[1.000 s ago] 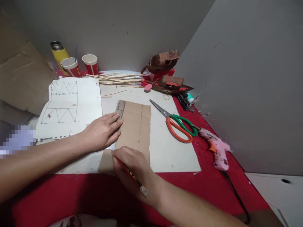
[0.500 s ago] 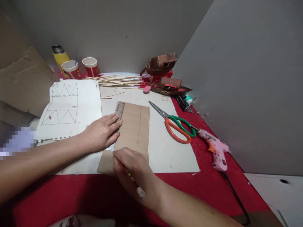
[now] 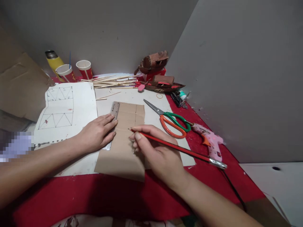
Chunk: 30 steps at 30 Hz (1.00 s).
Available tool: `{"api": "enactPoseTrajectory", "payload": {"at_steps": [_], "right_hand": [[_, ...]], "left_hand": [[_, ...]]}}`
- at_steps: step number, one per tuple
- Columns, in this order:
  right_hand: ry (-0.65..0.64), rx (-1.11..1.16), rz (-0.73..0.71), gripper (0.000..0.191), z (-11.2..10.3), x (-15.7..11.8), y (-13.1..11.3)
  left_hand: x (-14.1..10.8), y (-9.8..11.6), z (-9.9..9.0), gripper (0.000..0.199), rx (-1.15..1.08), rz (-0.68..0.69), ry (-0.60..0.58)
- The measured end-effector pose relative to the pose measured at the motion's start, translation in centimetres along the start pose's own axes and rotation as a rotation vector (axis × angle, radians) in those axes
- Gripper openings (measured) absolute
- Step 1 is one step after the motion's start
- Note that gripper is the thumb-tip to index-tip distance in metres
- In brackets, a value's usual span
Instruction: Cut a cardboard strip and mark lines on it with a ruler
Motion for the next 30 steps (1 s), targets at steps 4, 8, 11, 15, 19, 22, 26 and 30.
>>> {"api": "enactPoseTrajectory", "payload": {"at_steps": [4,8,11,15,19,22,26,30], "right_hand": [[-0.018,0.043,0.024,0.03,-0.1,1.5,2.3],[-0.018,0.088,0.008,0.035,-0.2,2.7,4.5],[-0.016,0.073,0.001,0.03,-0.8,3.1,5.0],[-0.051,0.117,0.022,0.025,-1.2,3.3,5.0],[-0.083,0.151,0.014,0.024,-0.9,3.2,5.1],[-0.087,0.186,0.02,0.024,-0.7,3.3,5.3],[-0.075,0.263,0.032,0.021,-0.7,3.8,5.5],[-0.01,0.342,0.059,0.018,-1.1,4.3,5.9]], "left_hand": [[0.4,0.0,-0.8,0.038,-0.041,-0.027,0.015],[0.5,-0.6,-1.6,0.042,-0.073,-0.153,0.038],[0.6,-1.2,-1.9,0.055,-0.133,-0.277,0.029],[0.6,-2.5,-1.8,0.072,-0.32,-0.482,0.03],[0.6,-3.5,-1.8,0.078,-0.547,-0.605,0.106],[0.7,-4.1,-2.1,0.066,-0.66,-0.657,0.166],[0.8,-4.1,-3.0,0.047,-0.711,-0.684,0.247],[1.2,-2.2,-2.3,0.048,-0.791,-0.677,0.281]]}}
Point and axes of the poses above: each hand's wrist, its own x-axis towards the middle knuckle, its own z-axis out of the palm, y = z × x, the point moved 7 cm from there along x, towards the middle knuckle, and after that the axes turned 10 degrees about -x, right-handed, at the moved point
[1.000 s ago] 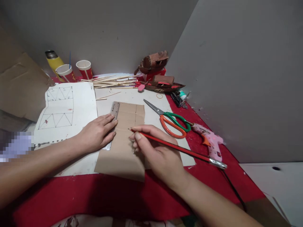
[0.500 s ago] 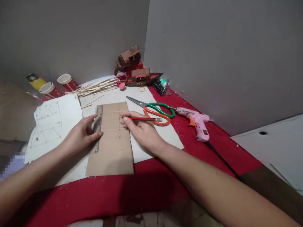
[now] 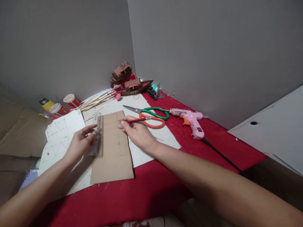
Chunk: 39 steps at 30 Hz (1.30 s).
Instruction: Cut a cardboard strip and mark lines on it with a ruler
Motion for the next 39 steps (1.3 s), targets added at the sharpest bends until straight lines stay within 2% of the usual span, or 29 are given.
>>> {"api": "enactPoseTrajectory", "payload": {"at_steps": [4,7,14,23,28,32,35,39], "right_hand": [[0.042,0.012,0.008,0.018,-0.3,0.3,0.1],[0.033,0.025,0.016,0.018,-0.1,0.3,0.1],[-0.013,0.027,0.037,0.02,0.3,0.2,0.4],[-0.01,0.02,0.034,0.018,0.3,0.2,0.3],[-0.018,-0.005,0.005,0.021,0.2,0.1,0.0],[-0.029,0.0,0.004,0.02,0.3,0.0,0.0],[-0.024,0.012,0.018,0.019,0.3,0.0,0.1],[-0.023,0.019,0.029,0.017,0.3,0.1,0.1]], "left_hand": [[-0.9,0.0,3.2,0.053,-0.001,0.023,-0.084],[-0.7,0.3,4.3,0.048,0.074,0.092,-0.131],[-0.4,1.8,3.7,0.037,0.378,0.296,-0.189],[-0.5,1.4,4.9,0.032,0.71,0.474,-0.195],[-0.6,1.5,5.5,0.033,0.793,0.578,-0.179],[-0.9,1.8,6.2,0.04,0.788,0.707,-0.281],[-0.8,1.5,6.7,0.046,0.818,0.719,-0.372],[-0.3,1.3,6.8,0.049,0.849,0.665,-0.389]]}}
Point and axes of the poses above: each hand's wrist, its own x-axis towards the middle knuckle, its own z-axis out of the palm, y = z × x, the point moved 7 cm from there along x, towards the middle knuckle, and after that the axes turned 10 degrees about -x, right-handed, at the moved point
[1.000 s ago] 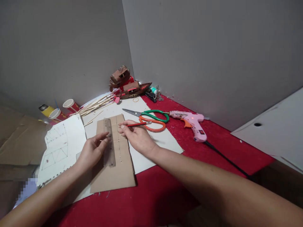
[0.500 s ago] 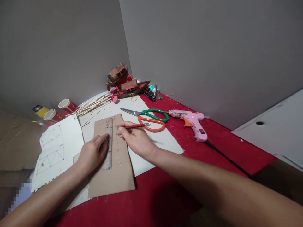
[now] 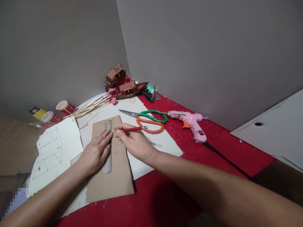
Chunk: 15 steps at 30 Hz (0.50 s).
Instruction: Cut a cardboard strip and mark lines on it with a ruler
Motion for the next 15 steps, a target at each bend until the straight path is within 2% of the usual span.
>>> {"api": "enactPoseTrajectory", "payload": {"at_steps": [15], "right_hand": [[-0.003,-0.053,0.015,0.017,-0.15,-0.15,-0.33]], "left_hand": [[0.83,-0.34,0.08,0.048,-0.016,-0.005,0.042]]}}
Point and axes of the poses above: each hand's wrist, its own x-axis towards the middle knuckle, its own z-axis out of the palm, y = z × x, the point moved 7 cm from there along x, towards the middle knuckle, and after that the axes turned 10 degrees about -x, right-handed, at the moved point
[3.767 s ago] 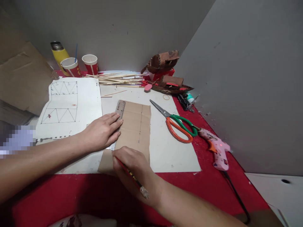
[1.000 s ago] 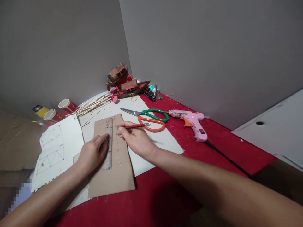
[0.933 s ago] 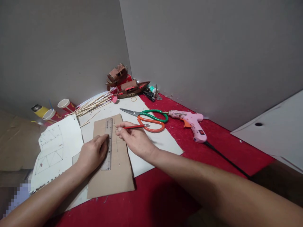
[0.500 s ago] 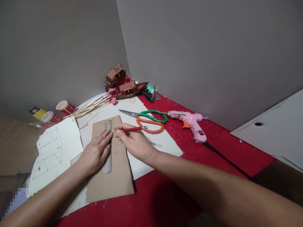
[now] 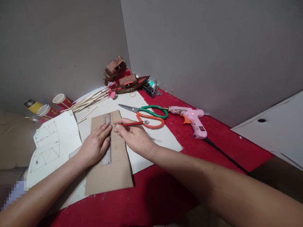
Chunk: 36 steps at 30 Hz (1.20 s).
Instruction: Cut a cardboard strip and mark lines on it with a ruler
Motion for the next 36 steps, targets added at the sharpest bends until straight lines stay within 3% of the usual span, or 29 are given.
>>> {"api": "enactPoseTrajectory", "payload": {"at_steps": [36], "right_hand": [[0.01,-0.043,-0.065,0.015,0.0,0.0,0.0]], "left_hand": [[-0.4,0.8,-0.1,0.046,0.042,0.008,0.037]]}}
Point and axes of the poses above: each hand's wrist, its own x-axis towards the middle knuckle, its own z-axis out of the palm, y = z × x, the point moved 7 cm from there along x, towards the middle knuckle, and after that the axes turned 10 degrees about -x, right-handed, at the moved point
